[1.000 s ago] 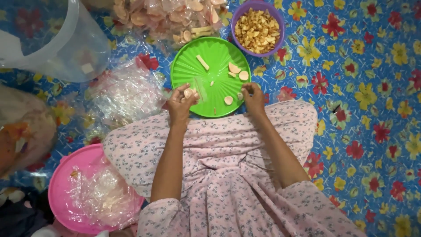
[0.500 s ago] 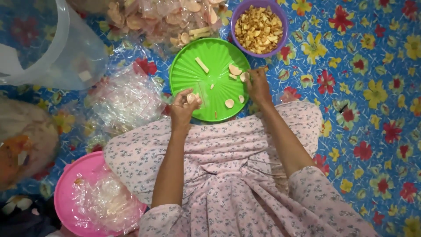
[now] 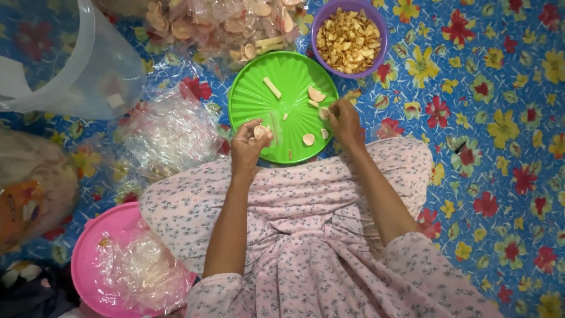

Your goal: A person sitting on the floor is individually packaging small food slices into small plastic bags.

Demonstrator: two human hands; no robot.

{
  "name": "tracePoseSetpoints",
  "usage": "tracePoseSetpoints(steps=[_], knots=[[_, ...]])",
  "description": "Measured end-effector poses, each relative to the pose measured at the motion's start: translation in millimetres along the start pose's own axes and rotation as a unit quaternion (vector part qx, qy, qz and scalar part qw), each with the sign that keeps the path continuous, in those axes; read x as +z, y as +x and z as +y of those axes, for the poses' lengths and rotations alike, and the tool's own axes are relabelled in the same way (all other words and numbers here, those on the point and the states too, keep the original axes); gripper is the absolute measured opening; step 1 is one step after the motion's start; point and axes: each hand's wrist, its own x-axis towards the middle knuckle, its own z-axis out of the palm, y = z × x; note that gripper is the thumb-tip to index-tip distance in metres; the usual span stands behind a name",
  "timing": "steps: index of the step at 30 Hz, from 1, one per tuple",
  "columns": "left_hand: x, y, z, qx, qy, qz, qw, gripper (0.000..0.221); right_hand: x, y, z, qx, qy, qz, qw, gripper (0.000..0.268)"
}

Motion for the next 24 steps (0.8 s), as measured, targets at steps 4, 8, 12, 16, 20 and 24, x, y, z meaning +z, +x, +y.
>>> tracePoseSetpoints(steps=[4,8,12,16,20,24], knots=[[1.2,-1.7,1.4,0.003,0.003,-0.002,1.0,0.047,-39.1,-25.5,-100.4,0.074,0.166,0.006,0.983,0.016],[2.1,-3.3,1.5,0.01,0.023,-0.01,1.0,0.047,-18.1,-40.7,-108.4,0.123,0.276,0.012,0.953,0.021],[3.8,-6.2,1.2,0.015,0.028,-0.021,0.999,0.046,-8.8,-51.3,-119.1,0.155,0.345,0.009,0.926,0.023],[4.8,-7.6,-1.2,0.003,0.036,-0.015,0.999,0.046,-13.9,-55.3,-130.4,0.149,0.352,0.011,0.924,0.02],[3.2,-6.4,-7.6,-0.001,0.036,-0.022,0.999,0.046,-13.4,-56.8,-133.9,0.135,0.349,0.014,0.927,0.019],[2.6,-8.1,-7.8,0.001,0.045,-0.021,0.999,0.045,-10.5,-59.1,-133.5,0.136,0.345,0.017,0.928,0.021]])
